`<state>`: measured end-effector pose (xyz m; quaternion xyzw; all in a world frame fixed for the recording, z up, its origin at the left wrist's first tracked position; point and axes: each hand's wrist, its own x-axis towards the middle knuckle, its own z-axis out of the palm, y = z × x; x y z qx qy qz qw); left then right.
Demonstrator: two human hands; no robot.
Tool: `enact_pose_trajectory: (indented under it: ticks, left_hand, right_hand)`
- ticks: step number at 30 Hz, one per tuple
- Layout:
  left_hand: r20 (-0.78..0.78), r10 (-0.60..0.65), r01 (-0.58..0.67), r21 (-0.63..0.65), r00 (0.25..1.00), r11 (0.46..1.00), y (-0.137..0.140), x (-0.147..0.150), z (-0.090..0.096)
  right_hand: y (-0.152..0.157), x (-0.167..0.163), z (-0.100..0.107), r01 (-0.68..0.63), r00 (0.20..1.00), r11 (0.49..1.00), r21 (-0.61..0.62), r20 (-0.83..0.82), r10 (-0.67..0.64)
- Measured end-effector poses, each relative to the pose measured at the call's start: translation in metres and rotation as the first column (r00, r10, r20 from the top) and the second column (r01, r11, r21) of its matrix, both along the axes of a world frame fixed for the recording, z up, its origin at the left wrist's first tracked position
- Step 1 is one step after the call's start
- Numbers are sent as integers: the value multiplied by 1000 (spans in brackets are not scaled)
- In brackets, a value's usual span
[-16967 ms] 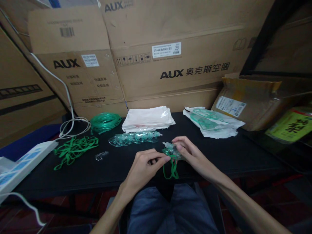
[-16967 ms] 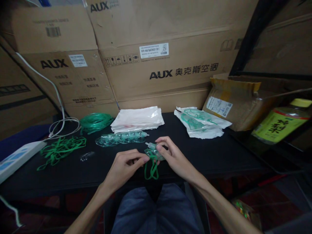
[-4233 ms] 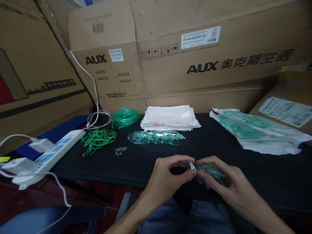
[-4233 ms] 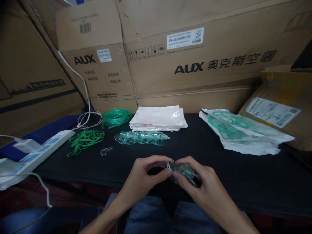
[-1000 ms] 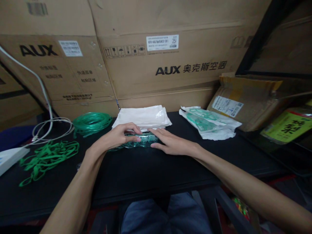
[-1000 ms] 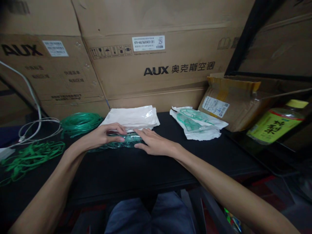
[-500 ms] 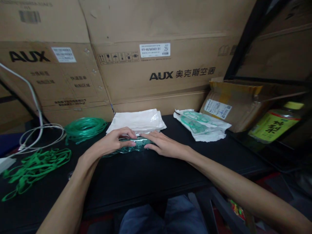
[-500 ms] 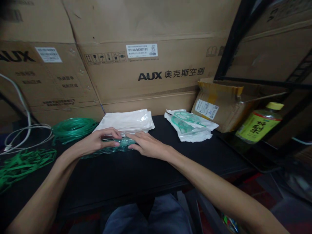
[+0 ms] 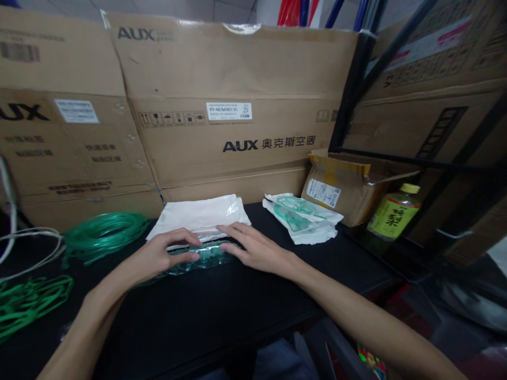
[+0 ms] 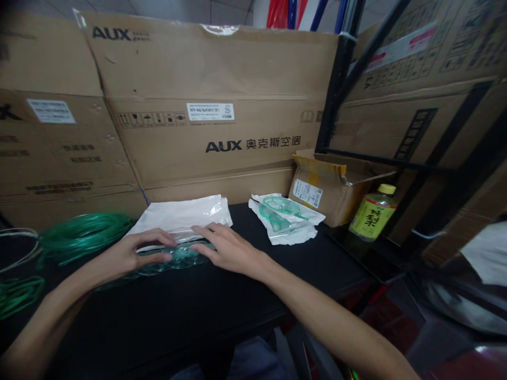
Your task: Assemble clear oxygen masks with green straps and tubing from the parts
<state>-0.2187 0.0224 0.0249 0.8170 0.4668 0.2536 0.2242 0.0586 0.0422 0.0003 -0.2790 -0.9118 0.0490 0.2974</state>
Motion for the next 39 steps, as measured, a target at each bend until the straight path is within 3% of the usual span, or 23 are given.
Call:
enact_pose_trajectory:
  ticks: [4, 8, 12, 16, 19, 23, 27, 30, 32, 35, 37, 39]
  left_hand:
    - [-18, 22, -21, 70, 1000, 997, -3, 2, 6]
    - [128, 41, -73, 262, 991, 962, -15, 15, 18]
    - [263, -4, -76, 294, 965, 953, -51, 57, 20]
    - [297, -203, 149, 192, 933, 970, -89, 113, -5]
    - [367, -207, 186, 93, 907, 978, -97, 144, -33]
    - [571, 21, 102, -182, 820, 978, -80, 171, -47]
    - [775, 183, 219, -383, 605, 898, -55, 193, -29]
    - [847, 245, 347, -434, 472, 831, -38, 203, -6]
    - [875, 286, 441, -450, 391, 776, -26, 206, 7]
    - [883, 372, 565, -469, 285, 680, -5, 202, 23]
    - [895, 397, 561, -439, 204, 702, 9, 194, 31]
    - [917, 380, 471, -391, 124, 791, 20, 182, 35]
  right_hand:
    - [3, 41, 26, 149, 987, 986, 74, -79, -143]
    - [7, 127, 41, 357, 932, 920, 163, -125, -340]
    - [22, 213, 27, 499, 860, 830, 251, -26, -509]
    - [43, 247, 2, 543, 817, 778, 316, 15, -577]
    - [52, 239, -4, 582, 781, 721, 376, -9, -625]
    - [52, 217, 14, 662, 704, 593, 458, -111, -701]
    - [42, 194, 44, 719, 642, 453, 527, -254, -723]
    - [30, 171, 64, 724, 642, 395, 566, -342, -686]
    - [21, 152, 75, 697, 681, 387, 603, -387, -622]
    - [11, 120, 84, 567, 806, 387, 727, -392, -444]
    - [9, 99, 85, 469, 875, 403, 786, -348, -337]
    - [11, 79, 81, 433, 900, 434, 790, -348, -264]
